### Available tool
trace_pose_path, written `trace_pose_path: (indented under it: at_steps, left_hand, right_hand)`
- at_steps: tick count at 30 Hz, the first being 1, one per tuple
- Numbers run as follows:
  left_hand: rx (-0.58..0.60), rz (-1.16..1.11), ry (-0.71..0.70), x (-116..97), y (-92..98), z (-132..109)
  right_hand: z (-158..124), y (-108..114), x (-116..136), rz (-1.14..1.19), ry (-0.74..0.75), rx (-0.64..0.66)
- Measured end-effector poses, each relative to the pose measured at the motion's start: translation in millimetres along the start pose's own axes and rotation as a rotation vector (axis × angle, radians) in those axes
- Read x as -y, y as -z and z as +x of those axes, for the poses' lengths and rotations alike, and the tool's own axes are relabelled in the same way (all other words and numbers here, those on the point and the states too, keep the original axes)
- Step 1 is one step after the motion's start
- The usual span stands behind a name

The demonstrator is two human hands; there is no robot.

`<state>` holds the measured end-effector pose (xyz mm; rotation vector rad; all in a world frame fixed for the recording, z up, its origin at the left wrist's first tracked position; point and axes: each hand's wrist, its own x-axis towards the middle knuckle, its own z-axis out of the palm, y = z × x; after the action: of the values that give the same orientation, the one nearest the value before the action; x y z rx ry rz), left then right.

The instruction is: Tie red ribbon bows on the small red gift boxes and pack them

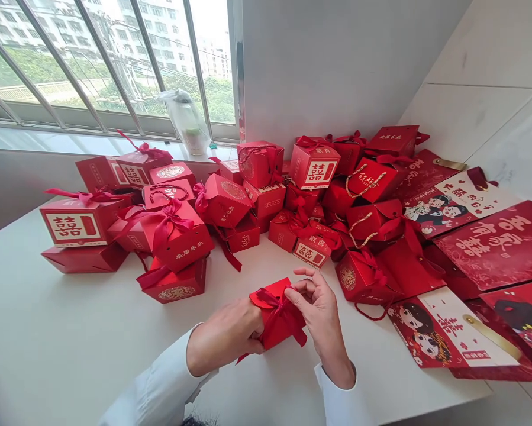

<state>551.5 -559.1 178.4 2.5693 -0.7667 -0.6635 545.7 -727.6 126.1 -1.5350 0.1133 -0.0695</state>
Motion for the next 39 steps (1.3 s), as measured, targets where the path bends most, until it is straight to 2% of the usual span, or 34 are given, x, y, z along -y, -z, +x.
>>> trace_pose_path:
  at_steps: [6,12,16,20,24,28,32,39]
  left_hand:
    - [0.007,0.099,0.149,4.5,3.5,3.7]
    - [-0.046,0.052,0.137,17.7,4.2,10.0]
    - [-0.064,0.082,0.146,19.0,7.9,1.6]
    - [-0.213,0.104,0.136,10.4,11.6,-9.7]
    - [-0.382,-0.017,0.044,1.2,5.2,-1.8]
    - [-0.386,-0.111,-0.001,-0.6,-7.8,15.5]
    - [-0.411,-0.131,-0.001,-0.5,-12.2,20.8]
    - [-0.43,-0.123,-0.035,-2.5,-12.3,19.5]
  right_hand:
    - [-5.6,-9.4,-12.9,0.225,0.037,-0.211]
    - [-13.7,-14.1,-18.9,0.331,0.065,-0.386]
    - [-19.5,-18.4,-16.6,0.313,0.067,-0.392]
    - [-22.5,-19.5,-14.7,0.254,0.071,-0.382]
    - [-22.0,-15.0,-15.0,0.207,0.071,-0.318]
    - [-18.6,-4.1,-13.2,0.092,0.047,-0.17]
    - [-14.5,7.2,-6.8,-0.057,0.03,-0.032]
    - [-12.6,14.6,3.1,0.115,-0.1,0.132]
